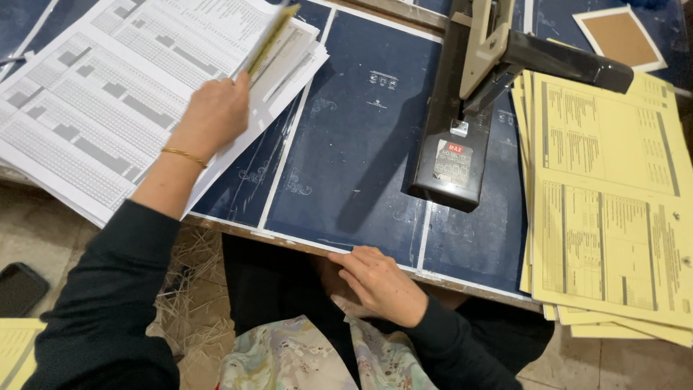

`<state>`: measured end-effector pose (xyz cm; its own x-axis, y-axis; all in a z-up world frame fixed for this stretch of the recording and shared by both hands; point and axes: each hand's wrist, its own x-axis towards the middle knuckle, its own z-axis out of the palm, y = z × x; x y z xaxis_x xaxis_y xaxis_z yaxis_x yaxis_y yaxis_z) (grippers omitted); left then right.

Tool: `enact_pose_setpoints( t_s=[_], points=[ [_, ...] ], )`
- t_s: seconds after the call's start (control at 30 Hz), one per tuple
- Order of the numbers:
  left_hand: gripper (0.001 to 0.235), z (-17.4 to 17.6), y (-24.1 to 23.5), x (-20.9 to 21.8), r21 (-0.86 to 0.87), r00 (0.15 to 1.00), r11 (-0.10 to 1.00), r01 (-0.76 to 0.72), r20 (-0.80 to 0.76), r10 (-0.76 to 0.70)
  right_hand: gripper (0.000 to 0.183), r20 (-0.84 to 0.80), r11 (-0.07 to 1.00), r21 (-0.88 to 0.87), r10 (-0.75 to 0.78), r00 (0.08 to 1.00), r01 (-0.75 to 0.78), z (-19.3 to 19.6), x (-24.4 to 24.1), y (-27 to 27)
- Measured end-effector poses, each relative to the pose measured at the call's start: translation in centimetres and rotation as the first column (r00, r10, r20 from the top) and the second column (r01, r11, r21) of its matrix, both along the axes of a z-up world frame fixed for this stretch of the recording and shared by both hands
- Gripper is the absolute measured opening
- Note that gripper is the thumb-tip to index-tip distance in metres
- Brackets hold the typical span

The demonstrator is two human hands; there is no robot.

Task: The person sits on the floor and uses a manual hole punch to punch holes in yellow documents. They repeatedly pick up sheets from a stack, align them under the punch, press the handle, and place the punched sheets into a separate pile.

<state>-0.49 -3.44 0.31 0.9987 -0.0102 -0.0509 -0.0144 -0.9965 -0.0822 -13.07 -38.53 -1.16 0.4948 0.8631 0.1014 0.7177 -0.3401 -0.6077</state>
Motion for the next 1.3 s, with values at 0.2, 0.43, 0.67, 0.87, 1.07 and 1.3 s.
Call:
enact_pose_setpoints(
  t_s=[0.2,0.43,0.67,0.87,1.07,1.3],
  points=[
    [0.035,-1.8,1.2,-0.2,0.003,0.988,0.996,0.089,0.129,-0.088,0.029,-0.097,0.989,-0.003,0.147,0.984,-0.148,3.7,3.9,1.5],
    [0.036,-3.2,2.2,-0.6,-0.028,0.956,0.995,0.100,0.279,-0.089,0.047,0.462,0.996,0.085,-0.029,0.886,-0.011,4.5,13.0,7.3],
    [0.022,3.6,-7.4,-9.5,0.244,0.862,0.936,0.254,0.383,-0.334,0.052,0.835,0.999,-0.036,0.028,0.550,0.004,1.0,16.3,12.8],
    [0.022,8.9,-4.7,-12.9,0.207,0.472,0.914,0.348,0.804,-0.362,0.028,0.660,0.983,0.140,-0.181,0.729,0.117,8.1,18.6,10.1],
    [0.077,8.5,3.4,-10.5,-0.695,0.387,0.598,0.399,0.719,0.577,0.018,-0.034,0.830,0.525,-0.199,0.979,0.187,16.9,20.1,4.6],
    [0.035,11.4,2.0,-8.4,-0.910,0.913,-0.148,0.387,0.357,0.195,0.019,-0.305,0.769,0.615,0.025,0.952,0.177,13.8,18.4,2.2]
  ],
)
